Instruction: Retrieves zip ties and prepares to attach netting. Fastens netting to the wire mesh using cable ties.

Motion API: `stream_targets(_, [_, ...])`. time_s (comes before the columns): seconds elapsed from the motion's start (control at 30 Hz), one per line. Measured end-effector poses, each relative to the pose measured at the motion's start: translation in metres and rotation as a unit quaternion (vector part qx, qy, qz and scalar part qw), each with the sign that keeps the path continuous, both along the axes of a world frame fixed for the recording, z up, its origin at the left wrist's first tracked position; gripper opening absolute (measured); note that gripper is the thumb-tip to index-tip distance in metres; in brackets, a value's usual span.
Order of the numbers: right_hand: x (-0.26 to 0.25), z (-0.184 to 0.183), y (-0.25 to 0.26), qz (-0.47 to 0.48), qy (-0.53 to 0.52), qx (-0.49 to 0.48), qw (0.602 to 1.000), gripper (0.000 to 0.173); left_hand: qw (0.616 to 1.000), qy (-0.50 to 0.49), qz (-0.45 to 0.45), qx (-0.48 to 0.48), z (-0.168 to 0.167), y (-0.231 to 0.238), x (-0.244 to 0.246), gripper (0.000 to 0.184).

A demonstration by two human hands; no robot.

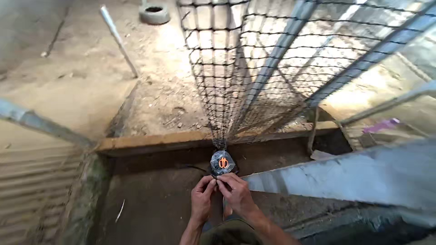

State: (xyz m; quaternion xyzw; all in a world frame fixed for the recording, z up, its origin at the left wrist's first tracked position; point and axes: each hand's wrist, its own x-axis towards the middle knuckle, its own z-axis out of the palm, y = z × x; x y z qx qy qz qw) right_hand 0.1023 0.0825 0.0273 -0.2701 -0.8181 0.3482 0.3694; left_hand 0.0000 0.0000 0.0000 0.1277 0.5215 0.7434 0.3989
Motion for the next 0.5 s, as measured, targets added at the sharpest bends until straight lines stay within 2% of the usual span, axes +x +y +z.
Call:
stream_targets(0.13, [0.008,0.014,-0.019,-0.092,-0.006,-0.021,0.996,0.012,0.987,0.104,-0.122,0.016,0.005,-0.005,-0.013,0.011])
stream_targets(0.27, [0.021,0.009,-0.046,-0.163,0.004,-0.062,0.985,0.010,0.947,0.200,-0.243,0.062,-0.004,-0.011,-0.018,0.020])
stream_targets(0.4, [0.047,-0.007,-0.061,-0.271,0.031,-0.024,0.962,0.008,0.898,0.245,-0.354,0.093,-0.009,0.001,-0.003,0.023])
stream_targets(0.5, [0.075,-0.009,-0.070,-0.351,0.035,-0.044,0.935,0.013,0.866,0.250,-0.419,0.110,-0.008,0.015,0.028,0.019])
